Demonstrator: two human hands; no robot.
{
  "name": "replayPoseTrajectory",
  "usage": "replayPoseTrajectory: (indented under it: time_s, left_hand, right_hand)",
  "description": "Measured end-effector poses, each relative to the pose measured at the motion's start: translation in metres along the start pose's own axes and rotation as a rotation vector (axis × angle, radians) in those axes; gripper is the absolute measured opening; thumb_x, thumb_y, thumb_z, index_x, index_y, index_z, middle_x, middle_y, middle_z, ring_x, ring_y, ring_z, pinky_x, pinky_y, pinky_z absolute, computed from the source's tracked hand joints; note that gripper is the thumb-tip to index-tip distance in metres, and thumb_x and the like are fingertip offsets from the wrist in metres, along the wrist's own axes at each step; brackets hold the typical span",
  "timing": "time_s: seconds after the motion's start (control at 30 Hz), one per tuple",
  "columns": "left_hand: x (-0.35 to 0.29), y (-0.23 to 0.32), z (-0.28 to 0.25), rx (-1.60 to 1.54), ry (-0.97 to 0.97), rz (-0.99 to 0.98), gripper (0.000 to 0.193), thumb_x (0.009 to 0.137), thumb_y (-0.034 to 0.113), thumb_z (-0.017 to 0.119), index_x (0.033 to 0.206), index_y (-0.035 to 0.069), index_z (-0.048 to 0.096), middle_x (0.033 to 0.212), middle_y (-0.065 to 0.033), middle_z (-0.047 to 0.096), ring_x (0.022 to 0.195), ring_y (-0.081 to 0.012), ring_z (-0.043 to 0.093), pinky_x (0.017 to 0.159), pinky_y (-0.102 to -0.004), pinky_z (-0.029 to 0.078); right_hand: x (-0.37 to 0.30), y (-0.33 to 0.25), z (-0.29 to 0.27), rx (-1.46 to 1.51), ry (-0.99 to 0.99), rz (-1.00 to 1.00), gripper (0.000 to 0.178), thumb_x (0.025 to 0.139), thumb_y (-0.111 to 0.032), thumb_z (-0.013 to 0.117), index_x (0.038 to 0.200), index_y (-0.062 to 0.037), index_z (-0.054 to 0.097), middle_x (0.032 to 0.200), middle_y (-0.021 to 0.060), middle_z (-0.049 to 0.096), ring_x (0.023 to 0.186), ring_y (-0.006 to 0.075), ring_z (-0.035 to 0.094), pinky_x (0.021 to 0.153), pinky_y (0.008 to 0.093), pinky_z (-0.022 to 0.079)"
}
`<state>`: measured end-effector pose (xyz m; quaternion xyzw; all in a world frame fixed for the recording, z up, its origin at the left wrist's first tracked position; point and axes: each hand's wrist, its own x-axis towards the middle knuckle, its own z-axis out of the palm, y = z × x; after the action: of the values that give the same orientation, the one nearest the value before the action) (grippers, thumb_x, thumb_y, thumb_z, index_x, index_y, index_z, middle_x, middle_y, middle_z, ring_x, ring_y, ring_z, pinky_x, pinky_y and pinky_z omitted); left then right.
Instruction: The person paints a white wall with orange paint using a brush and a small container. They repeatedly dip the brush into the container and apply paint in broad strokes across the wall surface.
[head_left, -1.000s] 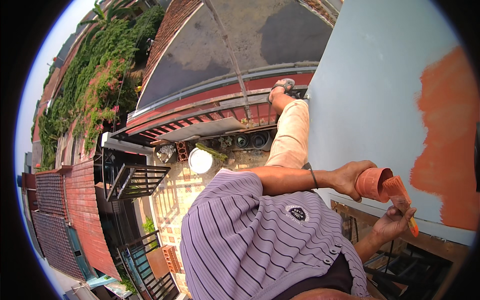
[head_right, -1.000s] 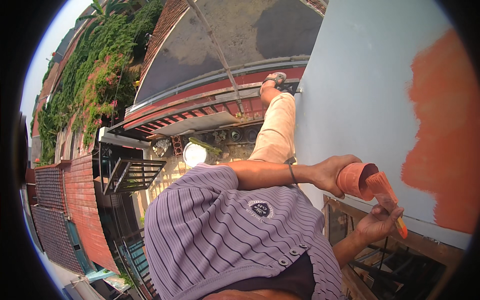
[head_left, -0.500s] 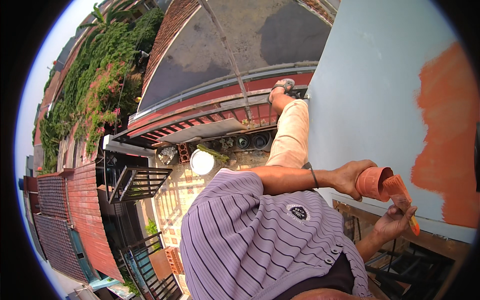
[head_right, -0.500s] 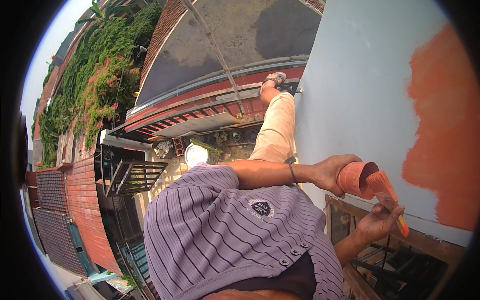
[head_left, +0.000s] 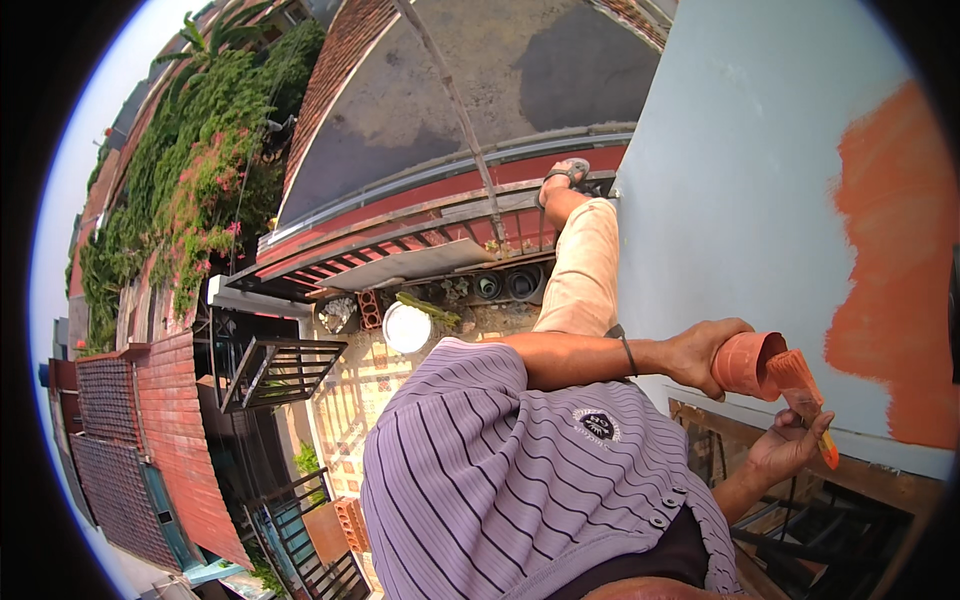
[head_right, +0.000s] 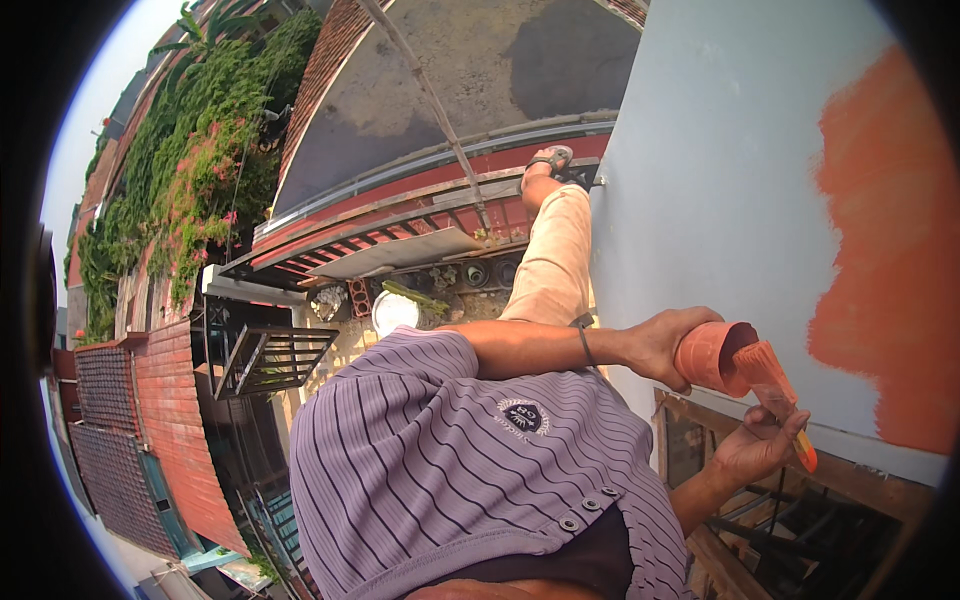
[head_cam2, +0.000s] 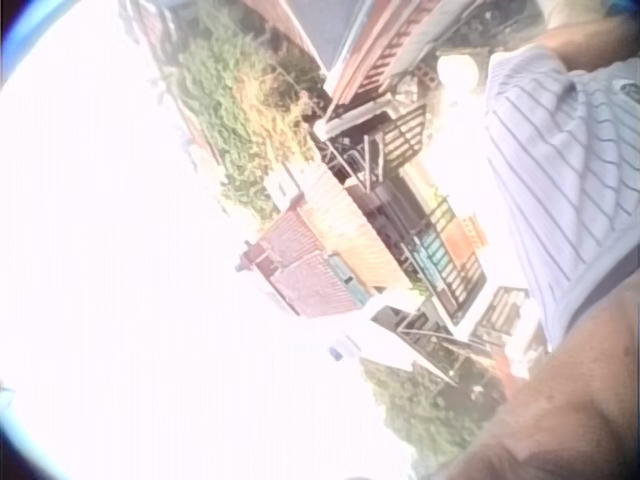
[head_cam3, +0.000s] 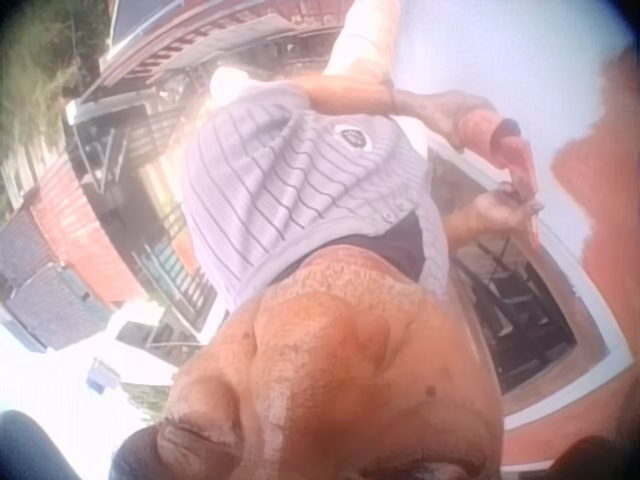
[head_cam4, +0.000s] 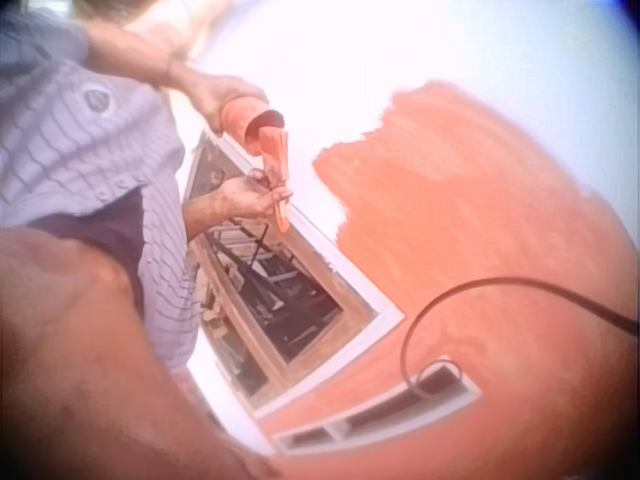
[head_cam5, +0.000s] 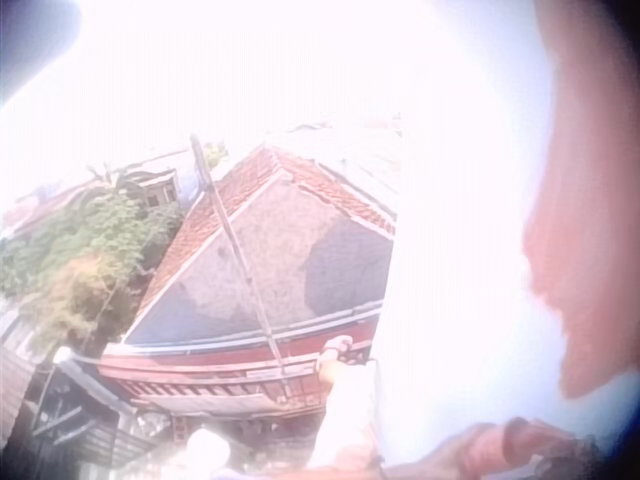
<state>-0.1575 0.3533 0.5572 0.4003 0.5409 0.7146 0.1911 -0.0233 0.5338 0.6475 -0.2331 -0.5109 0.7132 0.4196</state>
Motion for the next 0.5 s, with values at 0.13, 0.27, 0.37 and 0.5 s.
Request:
replayPoseTrajectory:
  time_s: [0.13, 0.27, 0.37, 0.5]
  left_hand:
    - [-0.001, -0.001, 0.001, -0.001, 0.017, -0.067, 0.097, 0.058, 0.011, 0.095, 0.145, 0.001, 0.056, 0.129, -0.0125, 0.070, 0.119, -0.0276, 0.070, 0.104, -0.0419, 0.058]
    - [-0.001, -0.001, 0.001, -0.038, -0.045, -0.149, 0.096, 0.065, 0.007, 0.097, 0.150, 0.001, 0.052, 0.136, -0.0130, 0.069, 0.125, -0.0236, 0.068, 0.107, -0.0396, 0.058]
    - [0.003, -0.001, 0.007, -0.042, -0.121, -0.191, 0.101, 0.069, 0.004, 0.100, 0.154, 0.000, 0.047, 0.140, -0.0135, 0.067, 0.128, -0.0242, 0.067, 0.111, -0.0402, 0.056]
    - [0.007, -0.007, 0.012, 0.047, -0.193, -0.266, 0.095, 0.069, 0.004, 0.101, 0.150, 0.000, 0.051, 0.139, -0.0132, 0.068, 0.126, -0.0235, 0.068, 0.109, -0.0391, 0.056]
  right_hand:
    - [-0.012, -0.004, 0.000, -0.033, 0.011, 0.010, 0.040, 0.107, -0.046, 0.074, 0.106, -0.0058, 0.072, 0.090, 0.0022, 0.068, 0.066, 0.0080, 0.053, 0.056, 0.0241, 0.037]
    - [-0.028, -0.004, 0.001, 0.079, 0.075, 0.091, 0.030, 0.107, -0.038, 0.076, 0.095, -0.0119, 0.066, 0.073, -0.0014, 0.052, 0.054, 0.0103, 0.053, 0.042, 0.0257, 0.036]
    - [-0.036, 0.001, -0.007, 0.250, 0.074, 0.095, 0.028, 0.105, -0.032, 0.079, 0.089, -0.0112, 0.069, 0.072, 0.0015, 0.063, 0.047, 0.0130, 0.054, 0.039, 0.0277, 0.043]
    - [-0.044, 0.009, -0.023, 0.423, 0.090, 0.227, 0.027, 0.107, -0.034, 0.075, 0.096, -0.0088, 0.071, 0.069, 0.0035, 0.067, 0.057, 0.0230, 0.074, 0.042, 0.0311, 0.050]
